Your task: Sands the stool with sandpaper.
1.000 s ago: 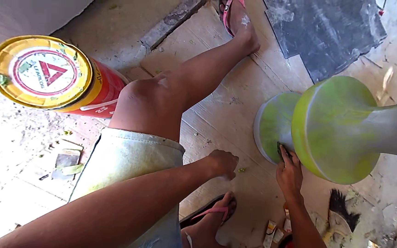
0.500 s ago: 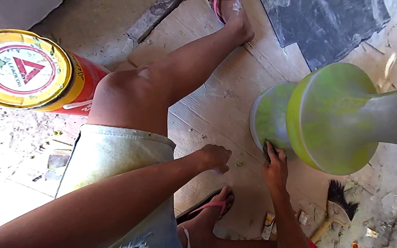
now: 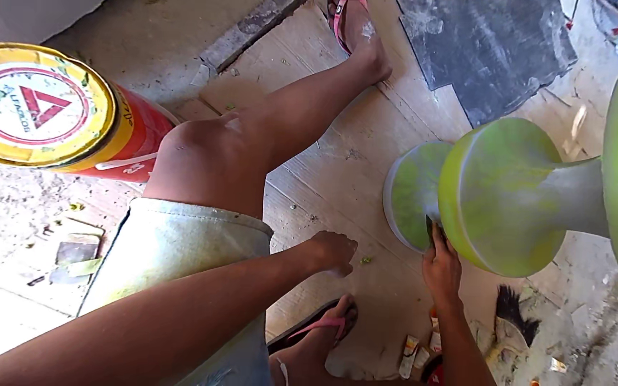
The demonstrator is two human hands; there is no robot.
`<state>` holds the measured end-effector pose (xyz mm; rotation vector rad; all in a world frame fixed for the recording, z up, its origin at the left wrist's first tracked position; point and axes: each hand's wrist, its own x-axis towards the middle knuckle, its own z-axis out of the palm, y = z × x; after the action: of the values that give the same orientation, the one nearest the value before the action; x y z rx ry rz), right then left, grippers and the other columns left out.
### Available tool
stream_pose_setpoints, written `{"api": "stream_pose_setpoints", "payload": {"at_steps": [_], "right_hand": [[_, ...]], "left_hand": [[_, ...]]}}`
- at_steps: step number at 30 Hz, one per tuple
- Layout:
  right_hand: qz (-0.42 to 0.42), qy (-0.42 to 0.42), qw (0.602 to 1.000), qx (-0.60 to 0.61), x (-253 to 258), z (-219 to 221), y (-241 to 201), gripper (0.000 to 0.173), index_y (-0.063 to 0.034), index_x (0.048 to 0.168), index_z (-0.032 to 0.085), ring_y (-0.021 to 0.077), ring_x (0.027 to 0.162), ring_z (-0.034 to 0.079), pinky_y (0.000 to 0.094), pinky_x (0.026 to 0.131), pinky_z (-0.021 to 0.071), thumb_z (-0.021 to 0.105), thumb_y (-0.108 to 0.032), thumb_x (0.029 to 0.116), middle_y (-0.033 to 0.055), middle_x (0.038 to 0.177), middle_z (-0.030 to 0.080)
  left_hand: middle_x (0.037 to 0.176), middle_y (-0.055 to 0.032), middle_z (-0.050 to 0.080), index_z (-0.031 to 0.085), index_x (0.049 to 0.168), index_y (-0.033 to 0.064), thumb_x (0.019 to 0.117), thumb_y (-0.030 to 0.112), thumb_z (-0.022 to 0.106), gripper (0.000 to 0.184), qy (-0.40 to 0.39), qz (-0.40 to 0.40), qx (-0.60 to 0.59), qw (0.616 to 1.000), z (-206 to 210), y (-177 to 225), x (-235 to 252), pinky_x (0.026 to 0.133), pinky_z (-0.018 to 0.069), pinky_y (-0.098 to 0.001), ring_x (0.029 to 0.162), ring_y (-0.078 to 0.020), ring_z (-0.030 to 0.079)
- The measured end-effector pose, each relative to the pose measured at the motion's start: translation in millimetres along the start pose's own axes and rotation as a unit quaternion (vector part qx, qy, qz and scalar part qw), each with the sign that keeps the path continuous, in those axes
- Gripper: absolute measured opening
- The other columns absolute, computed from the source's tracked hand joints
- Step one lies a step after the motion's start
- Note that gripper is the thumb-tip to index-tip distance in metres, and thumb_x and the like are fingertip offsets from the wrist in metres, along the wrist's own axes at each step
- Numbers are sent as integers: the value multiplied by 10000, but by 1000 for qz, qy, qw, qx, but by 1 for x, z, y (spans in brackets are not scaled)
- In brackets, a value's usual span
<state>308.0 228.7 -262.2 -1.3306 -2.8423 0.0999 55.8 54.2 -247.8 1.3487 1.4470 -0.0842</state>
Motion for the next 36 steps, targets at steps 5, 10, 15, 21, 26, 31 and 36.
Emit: {"api": "stream_pose_setpoints", "payload": {"at_steps": [5, 10, 15, 21, 26, 31, 36], "right_hand": [[48, -90, 993, -56, -11, 17, -11, 637, -127, 1561, 448, 391, 1126, 673, 550, 852, 593, 625, -34, 956, 181, 1523, 483], [29, -131, 990, -39, -22, 0, 1, 555, -167, 1506, 537, 353, 1179, 661, 551, 899, 579, 580, -86, 959, 135, 1499, 534], [19, -68, 997, -15, 9, -14, 32, 387, -95, 1372, 655, 421, 1096, 692, 651, 925, 522, 497, -139, 1021, 218, 1203, 711], [2, -87, 996, 21, -4, 0, 37, 502, -137, 1457, 591, 369, 1176, 656, 616, 955, 531, 560, -42, 966, 155, 1356, 642], [26, -120, 992, 14, -28, 5, 26, 567, -151, 1504, 535, 323, 1214, 638, 530, 941, 572, 569, -39, 949, 133, 1462, 557], [4, -163, 987, 1, -36, -4, 28, 564, -184, 1495, 551, 258, 1254, 621, 446, 1002, 555, 529, -57, 947, 99, 1464, 565], [-5, -106, 994, 21, -1, -21, 28, 431, -137, 1401, 642, 301, 1162, 686, 537, 981, 550, 470, -144, 1006, 121, 1291, 698]], "left_hand": [[1211, -163, 643, 540, 1403, 79, 1010, 444, 581, 538, -9, -7, 4, 1000, -5, 1, -2, 866, 537, -573, 1089, -347, 655], [1199, -156, 649, 554, 1391, 76, 1008, 450, 585, 537, 3, 1, 10, 1000, -7, 0, -1, 865, 540, -558, 1075, -339, 660], [1223, -163, 641, 541, 1399, 88, 1010, 465, 574, 543, -6, -5, 1, 1000, -7, -2, 2, 887, 532, -569, 1105, -347, 654], [1227, -164, 650, 532, 1433, 79, 1011, 457, 589, 570, 3, -1, 5, 1000, -8, -5, 1, 896, 534, -578, 1105, -348, 656], [1216, -155, 654, 544, 1420, 94, 1004, 471, 594, 564, 2, -2, 6, 1000, -8, -6, 4, 895, 538, -573, 1098, -340, 660], [1196, -167, 661, 555, 1393, 86, 998, 475, 595, 557, 15, -16, -6, 1000, -7, -14, 6, 887, 536, -588, 1086, -353, 663], [1262, -176, 648, 534, 1437, 103, 1001, 474, 588, 575, 1, -13, -17, 1000, -8, -12, 6, 931, 512, -616, 1155, -373, 642]]}}
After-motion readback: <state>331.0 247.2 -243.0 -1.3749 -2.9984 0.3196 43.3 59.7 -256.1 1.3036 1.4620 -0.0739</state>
